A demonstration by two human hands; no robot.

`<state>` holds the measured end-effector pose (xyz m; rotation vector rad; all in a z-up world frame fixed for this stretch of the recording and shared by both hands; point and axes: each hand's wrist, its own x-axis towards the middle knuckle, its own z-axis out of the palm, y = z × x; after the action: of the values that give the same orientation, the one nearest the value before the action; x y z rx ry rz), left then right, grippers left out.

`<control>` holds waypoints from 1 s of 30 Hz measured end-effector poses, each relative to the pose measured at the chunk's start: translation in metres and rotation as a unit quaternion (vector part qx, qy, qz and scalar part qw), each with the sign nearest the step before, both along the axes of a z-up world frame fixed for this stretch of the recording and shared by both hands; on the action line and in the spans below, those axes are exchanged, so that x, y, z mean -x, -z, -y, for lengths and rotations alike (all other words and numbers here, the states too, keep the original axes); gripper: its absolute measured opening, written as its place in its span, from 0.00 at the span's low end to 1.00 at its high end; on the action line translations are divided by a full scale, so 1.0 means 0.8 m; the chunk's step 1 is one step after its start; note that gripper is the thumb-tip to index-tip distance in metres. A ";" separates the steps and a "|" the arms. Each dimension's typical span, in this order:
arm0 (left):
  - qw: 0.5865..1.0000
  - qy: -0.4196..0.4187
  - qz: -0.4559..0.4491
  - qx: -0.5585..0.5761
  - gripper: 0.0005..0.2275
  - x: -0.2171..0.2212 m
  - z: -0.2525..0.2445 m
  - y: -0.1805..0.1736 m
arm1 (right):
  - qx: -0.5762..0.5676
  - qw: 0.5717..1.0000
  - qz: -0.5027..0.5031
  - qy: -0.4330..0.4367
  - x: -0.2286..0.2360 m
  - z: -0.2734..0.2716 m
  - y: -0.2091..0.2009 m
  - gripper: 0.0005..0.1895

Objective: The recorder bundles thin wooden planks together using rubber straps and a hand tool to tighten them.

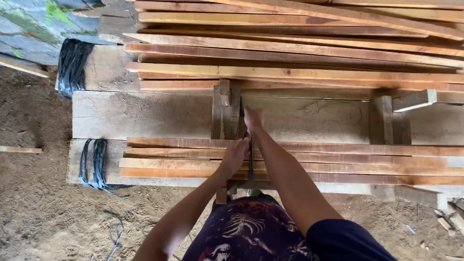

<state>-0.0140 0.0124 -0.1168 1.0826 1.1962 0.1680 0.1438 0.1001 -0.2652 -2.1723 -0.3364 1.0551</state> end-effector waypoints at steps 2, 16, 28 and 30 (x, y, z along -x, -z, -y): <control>0.998 -0.045 0.022 0.045 0.22 -0.003 0.012 -0.061 | 0.007 0.999 0.018 -0.049 0.000 0.010 -0.040 0.24; 0.870 0.253 0.127 -0.405 0.35 0.068 -0.003 -0.093 | -0.153 0.978 0.012 0.141 0.020 0.015 -0.139 0.20; 0.865 0.125 0.215 -0.435 0.08 0.032 -0.010 -0.048 | -0.137 0.974 0.001 0.180 0.019 0.018 -0.144 0.19; 0.915 -0.040 0.366 -0.165 0.21 0.009 -0.002 -0.028 | -0.128 0.978 0.015 0.166 0.012 0.018 -0.139 0.19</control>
<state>-0.0215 0.0137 -0.0944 1.1127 0.5355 0.7925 0.1345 0.0855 -0.1538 -1.9304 -0.1081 0.7482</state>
